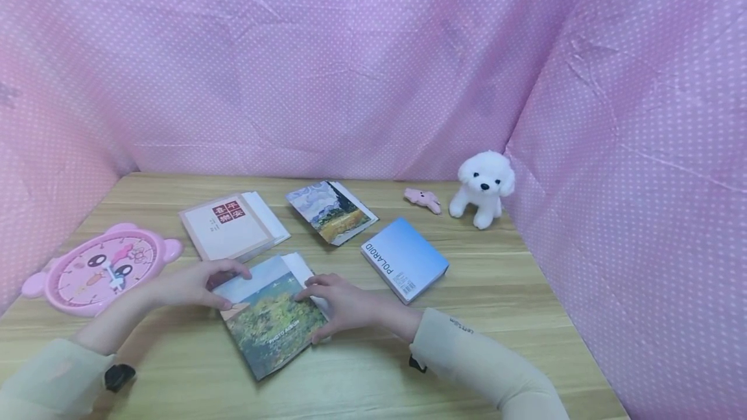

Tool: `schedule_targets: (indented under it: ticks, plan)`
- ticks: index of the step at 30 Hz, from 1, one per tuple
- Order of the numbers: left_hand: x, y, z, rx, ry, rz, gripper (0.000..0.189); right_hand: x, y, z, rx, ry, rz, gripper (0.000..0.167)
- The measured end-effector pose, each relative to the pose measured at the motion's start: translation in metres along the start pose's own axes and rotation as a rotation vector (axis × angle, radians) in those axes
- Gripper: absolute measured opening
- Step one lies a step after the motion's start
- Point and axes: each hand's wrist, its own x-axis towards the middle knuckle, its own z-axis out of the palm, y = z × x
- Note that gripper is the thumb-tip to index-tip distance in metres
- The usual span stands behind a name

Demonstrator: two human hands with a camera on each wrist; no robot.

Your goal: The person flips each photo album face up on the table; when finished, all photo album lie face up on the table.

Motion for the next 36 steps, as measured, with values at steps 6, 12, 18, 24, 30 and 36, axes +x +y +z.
schedule_targets:
  ticks: [6, 12, 18, 24, 30, 36]
  plan:
    - [0.000, 0.006, -0.002, 0.103, 0.006, -0.003, 0.051, -0.004, -0.001, -0.003, 0.036, -0.005, -0.016, 0.072]
    - [-0.002, 0.027, -0.006, 0.210, 0.025, -0.039, 0.056, -0.016, -0.001, -0.016, 0.063, 0.008, -0.020, 0.067]
    - [0.001, 0.045, -0.011, 0.254, 0.094, 0.021, 0.052, -0.029, 0.001, -0.035, 0.055, 0.080, -0.005, 0.069]
    - [0.011, 0.066, -0.010, 0.274, 0.178, 0.057, 0.049, -0.045, 0.010, -0.054, 0.011, 0.177, -0.031, 0.069]
    - [0.026, 0.085, -0.009, 0.298, 0.242, 0.129, 0.055, -0.063, 0.021, -0.071, 0.022, 0.274, -0.036, 0.068]
    - [0.044, 0.106, -0.005, 0.302, 0.251, 0.167, 0.061, -0.083, 0.036, -0.085, 0.047, 0.366, -0.030, 0.069]
